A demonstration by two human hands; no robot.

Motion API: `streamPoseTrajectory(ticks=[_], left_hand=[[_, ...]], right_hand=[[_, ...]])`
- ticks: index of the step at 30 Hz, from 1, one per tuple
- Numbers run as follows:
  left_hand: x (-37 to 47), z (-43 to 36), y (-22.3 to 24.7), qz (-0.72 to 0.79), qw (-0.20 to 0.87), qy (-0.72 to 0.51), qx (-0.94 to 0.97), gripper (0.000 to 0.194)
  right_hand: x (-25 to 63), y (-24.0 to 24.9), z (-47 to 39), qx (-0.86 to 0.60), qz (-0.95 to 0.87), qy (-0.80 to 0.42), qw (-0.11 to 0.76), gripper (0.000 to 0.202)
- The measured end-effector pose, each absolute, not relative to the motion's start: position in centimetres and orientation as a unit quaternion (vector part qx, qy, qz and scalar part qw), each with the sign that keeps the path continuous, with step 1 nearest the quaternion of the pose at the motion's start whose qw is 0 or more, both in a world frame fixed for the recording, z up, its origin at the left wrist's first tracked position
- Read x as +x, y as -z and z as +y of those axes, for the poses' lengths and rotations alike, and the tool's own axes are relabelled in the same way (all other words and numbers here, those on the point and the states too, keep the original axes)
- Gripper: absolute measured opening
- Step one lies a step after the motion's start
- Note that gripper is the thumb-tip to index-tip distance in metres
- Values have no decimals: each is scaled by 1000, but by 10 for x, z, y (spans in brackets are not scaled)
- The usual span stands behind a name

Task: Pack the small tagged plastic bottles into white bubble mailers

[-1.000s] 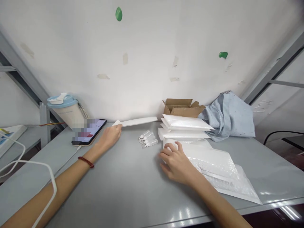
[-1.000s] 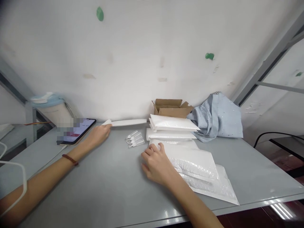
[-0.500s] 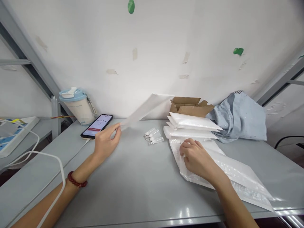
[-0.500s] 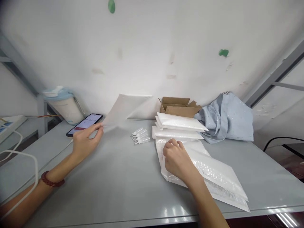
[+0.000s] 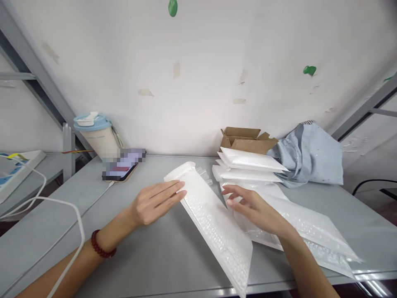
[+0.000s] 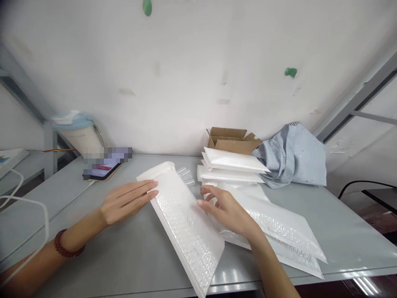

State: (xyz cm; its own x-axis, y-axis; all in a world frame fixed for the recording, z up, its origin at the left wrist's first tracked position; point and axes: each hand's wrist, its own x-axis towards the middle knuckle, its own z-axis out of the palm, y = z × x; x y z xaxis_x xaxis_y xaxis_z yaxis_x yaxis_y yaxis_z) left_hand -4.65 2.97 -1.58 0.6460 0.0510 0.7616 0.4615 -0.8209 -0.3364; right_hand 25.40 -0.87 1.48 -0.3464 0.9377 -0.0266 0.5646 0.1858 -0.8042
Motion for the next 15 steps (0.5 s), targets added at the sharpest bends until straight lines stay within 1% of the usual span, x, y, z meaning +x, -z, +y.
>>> streamPoseTrajectory(ticks=[2,3,5,8,11,13,15], left_hand=[[-46,28,16,-149,258,386,-873,36],[-46,27,16,-152,255,386,-874,38],[-46,25,14,-156,254,397,-868,38],[-44,23,9,-170,256,431,-848,39],[-42,24,7,-189,236,467,-831,42],[-42,25,7,-210,179,503,-819,40],[-44,28,6,-286,74,537,-790,36]], right_hand=[[249,-14,-13,-520,-765,-307,225,58],[247,-13,-14,-515,-774,-297,218,61],[242,-11,-15,-506,-777,-317,201,62],[235,-7,-14,-494,-741,-408,202,60],[229,-3,-10,-424,-667,-564,238,54],[229,-3,-8,-389,-633,-617,260,49],[234,-8,-8,-409,-651,-577,277,43]])
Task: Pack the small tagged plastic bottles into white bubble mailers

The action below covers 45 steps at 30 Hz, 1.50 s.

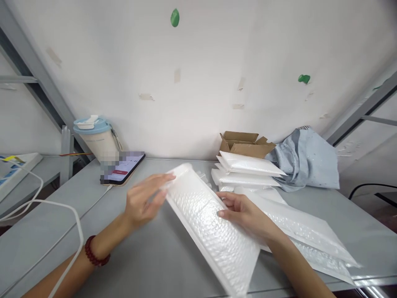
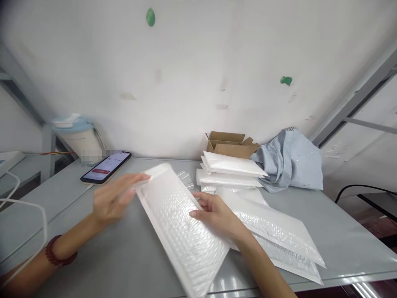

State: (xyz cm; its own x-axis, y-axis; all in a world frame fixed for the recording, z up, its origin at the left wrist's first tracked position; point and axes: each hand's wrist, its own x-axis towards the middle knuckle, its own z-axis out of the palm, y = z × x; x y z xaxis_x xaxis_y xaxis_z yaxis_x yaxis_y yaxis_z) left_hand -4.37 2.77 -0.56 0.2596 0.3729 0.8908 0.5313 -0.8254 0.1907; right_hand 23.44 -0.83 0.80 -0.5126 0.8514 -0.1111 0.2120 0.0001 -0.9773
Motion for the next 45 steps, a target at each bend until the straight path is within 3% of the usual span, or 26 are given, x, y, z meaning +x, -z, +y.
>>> streamPoseTrajectory(ticks=[4,7,10,14,17,20,24,31,36,45], left_hand=[[-48,33,-4,-506,-227,474,-684,53],[-46,32,-10,-482,-506,315,-642,54],[-36,27,-5,-419,-634,212,-614,38],[-19,21,13,-433,-660,230,-569,23],[-7,15,25,-414,-690,230,-547,21],[2,7,33,-407,-692,222,-554,15],[8,0,37,-422,-663,231,-573,10],[9,5,34,-450,-627,247,-586,18],[12,7,39,-463,-573,271,-620,19],[4,18,39,-501,-523,184,-665,30]], right_hand=[[255,-21,-10,-496,-743,-351,282,32],[265,-23,-9,-510,-777,-251,272,30],[263,-15,-4,-511,-810,-141,252,29],[243,-1,-4,-483,-844,17,233,34],[223,7,-13,-403,-904,-16,142,78],[207,11,-21,-382,-918,-32,102,97],[201,10,-25,-374,-921,-41,103,91],[203,10,-22,-365,-922,22,125,67],[200,11,-22,-355,-928,33,106,65],[198,15,-25,-344,-927,89,117,56]])
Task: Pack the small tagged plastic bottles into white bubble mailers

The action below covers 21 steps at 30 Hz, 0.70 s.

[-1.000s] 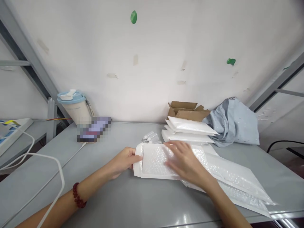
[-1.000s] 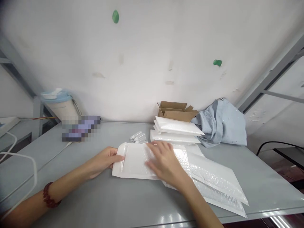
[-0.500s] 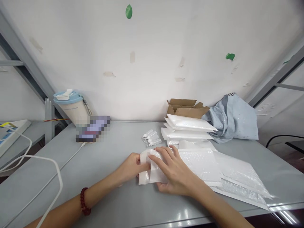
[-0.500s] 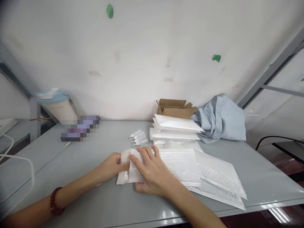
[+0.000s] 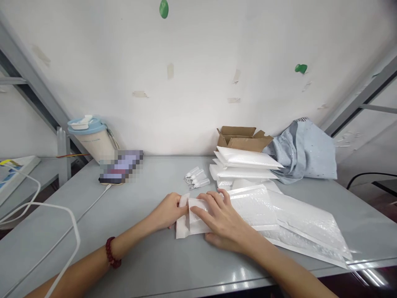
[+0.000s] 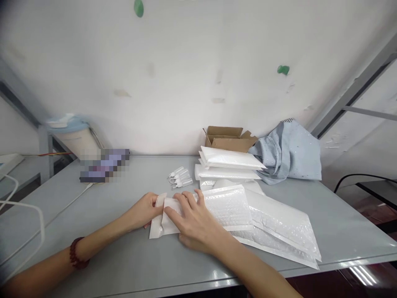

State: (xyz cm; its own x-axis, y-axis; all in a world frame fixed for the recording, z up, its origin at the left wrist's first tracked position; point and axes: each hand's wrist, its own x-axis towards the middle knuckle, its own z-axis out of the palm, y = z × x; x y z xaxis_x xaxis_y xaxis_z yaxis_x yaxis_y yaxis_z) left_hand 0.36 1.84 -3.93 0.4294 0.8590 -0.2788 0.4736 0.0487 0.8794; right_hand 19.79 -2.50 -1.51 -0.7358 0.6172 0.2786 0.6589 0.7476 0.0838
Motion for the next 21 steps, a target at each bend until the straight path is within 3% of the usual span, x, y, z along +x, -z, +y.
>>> streamPoseTrajectory(ticks=[3,6,8,15,21], left_hand=[[-8,24,26,476,433,-189,741,32],[-21,32,15,510,245,-288,772,30],[-25,39,15,513,175,-316,779,28],[-5,58,40,443,37,-240,863,18],[10,63,42,430,1,-207,879,18]], right_hand=[[208,12,-21,-353,-924,52,141,52],[222,7,-15,-378,-910,13,168,46],[230,5,-11,-393,-902,3,179,46],[242,5,-2,-431,-882,-44,185,48],[243,4,-1,-437,-876,-64,195,48]])
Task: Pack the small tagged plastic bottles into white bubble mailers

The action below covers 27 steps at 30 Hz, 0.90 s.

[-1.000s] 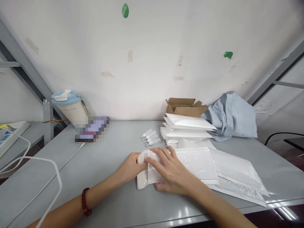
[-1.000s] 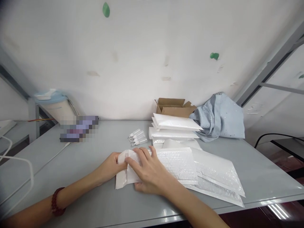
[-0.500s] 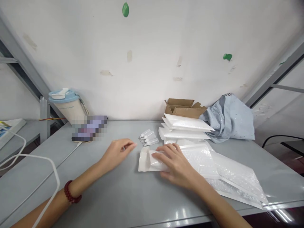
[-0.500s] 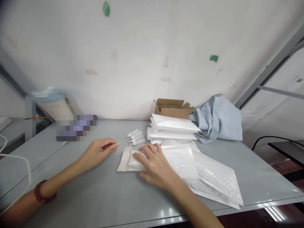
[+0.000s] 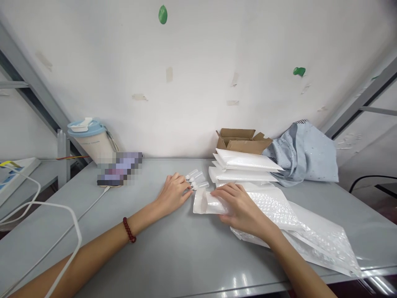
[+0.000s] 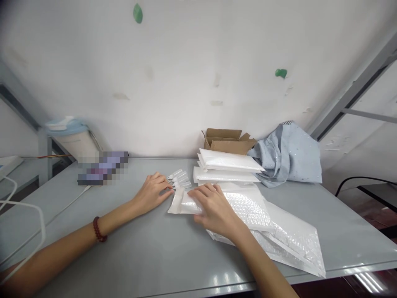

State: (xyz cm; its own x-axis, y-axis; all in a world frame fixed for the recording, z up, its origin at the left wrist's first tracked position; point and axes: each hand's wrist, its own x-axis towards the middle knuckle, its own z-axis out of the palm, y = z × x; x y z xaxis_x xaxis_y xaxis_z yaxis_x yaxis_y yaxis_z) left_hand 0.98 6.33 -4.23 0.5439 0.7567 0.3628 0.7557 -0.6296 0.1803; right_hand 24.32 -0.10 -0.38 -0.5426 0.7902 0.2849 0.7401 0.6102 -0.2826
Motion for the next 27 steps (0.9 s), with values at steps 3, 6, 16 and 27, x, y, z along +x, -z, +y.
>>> streamPoseTrajectory(ticks=[3,6,16,27], left_hand=[[7,63,40,440,29,-212,872,21],[-2,57,31,464,78,-259,843,24],[-36,23,-8,514,135,-313,787,27],[2,11,11,408,128,-268,863,21]], right_hand=[[243,3,-1,-439,-874,-71,197,50],[243,2,-2,-447,-868,-80,199,51],[242,0,-3,-461,-860,-75,206,57],[237,2,-7,-448,-859,-91,230,68]])
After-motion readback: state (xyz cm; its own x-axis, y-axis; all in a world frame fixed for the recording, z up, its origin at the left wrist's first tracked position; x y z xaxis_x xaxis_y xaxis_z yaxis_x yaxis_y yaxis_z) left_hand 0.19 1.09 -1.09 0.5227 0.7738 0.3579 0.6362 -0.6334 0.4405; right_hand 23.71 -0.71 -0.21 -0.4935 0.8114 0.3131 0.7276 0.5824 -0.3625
